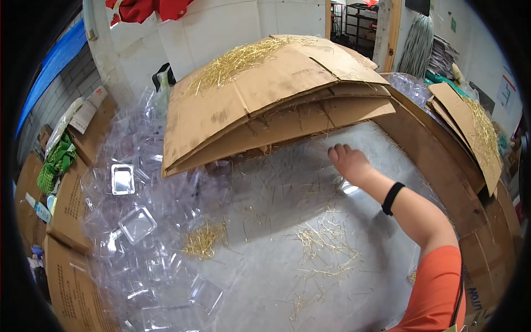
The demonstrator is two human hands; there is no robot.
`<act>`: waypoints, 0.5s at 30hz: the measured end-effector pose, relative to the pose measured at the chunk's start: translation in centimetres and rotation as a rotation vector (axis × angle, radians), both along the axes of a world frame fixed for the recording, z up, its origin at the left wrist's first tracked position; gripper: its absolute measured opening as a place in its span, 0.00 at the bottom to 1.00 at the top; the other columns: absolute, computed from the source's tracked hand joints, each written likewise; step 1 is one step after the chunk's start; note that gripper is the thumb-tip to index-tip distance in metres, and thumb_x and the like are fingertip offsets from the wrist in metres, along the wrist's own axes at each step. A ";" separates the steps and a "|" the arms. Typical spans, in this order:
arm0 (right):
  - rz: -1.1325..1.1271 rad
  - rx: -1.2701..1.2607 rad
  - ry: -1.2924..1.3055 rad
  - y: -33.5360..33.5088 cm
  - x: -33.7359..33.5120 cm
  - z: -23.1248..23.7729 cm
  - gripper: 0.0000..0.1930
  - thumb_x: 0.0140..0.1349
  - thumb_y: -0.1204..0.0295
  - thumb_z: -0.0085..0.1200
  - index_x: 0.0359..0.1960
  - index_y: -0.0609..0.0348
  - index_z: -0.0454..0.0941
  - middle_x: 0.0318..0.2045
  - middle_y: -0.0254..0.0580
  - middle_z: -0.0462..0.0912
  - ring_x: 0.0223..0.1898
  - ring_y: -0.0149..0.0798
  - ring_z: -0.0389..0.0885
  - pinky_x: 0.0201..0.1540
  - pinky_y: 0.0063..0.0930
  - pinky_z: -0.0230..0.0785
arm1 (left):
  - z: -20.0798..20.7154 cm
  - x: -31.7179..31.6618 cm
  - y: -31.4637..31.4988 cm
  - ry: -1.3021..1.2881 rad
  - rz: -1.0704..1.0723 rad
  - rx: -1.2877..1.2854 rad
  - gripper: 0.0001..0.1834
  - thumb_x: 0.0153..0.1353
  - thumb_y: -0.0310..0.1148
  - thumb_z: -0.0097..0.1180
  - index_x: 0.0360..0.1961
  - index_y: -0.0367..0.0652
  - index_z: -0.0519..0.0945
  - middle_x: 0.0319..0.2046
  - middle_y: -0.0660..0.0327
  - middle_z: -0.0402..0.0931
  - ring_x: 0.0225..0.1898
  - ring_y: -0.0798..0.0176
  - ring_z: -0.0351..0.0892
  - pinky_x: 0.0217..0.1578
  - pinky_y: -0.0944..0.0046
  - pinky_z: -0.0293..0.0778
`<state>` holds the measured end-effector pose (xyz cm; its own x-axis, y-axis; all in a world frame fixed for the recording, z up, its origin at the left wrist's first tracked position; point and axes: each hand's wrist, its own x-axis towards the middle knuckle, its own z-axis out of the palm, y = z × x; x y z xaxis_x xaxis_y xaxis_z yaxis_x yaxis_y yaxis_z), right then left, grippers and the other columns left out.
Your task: The recorder is sorting and counting small gold-colored metal pins or components into small plastic containers on a workbench.
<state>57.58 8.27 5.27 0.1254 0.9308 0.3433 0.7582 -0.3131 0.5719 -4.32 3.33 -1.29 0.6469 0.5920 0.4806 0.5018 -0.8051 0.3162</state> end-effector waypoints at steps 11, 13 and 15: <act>0.076 0.191 0.264 -5.0 -5.0 2.7 0.13 0.55 0.74 0.54 0.43 0.54 0.71 0.39 0.39 0.77 0.40 0.41 0.81 0.33 0.32 0.78 | 0.0 0.1 0.6 -0.032 -0.058 -0.023 0.14 0.51 0.23 0.69 0.41 0.37 0.82 0.48 0.44 0.83 0.52 0.38 0.82 0.54 0.42 0.79; -0.141 0.227 0.146 -4.7 0.2 2.9 0.16 0.58 0.75 0.54 0.48 0.55 0.71 0.45 0.42 0.80 0.45 0.43 0.83 0.38 0.34 0.80 | 0.3 0.5 0.6 -0.037 -0.057 -0.011 0.14 0.52 0.23 0.69 0.41 0.37 0.82 0.47 0.44 0.83 0.52 0.38 0.82 0.53 0.42 0.79; -0.278 0.283 0.016 -3.9 5.4 2.3 0.16 0.61 0.75 0.52 0.51 0.56 0.74 0.47 0.43 0.81 0.47 0.43 0.84 0.40 0.32 0.81 | 0.4 0.8 0.6 -0.026 -0.043 0.001 0.14 0.52 0.24 0.69 0.41 0.37 0.82 0.47 0.43 0.83 0.52 0.38 0.83 0.53 0.42 0.79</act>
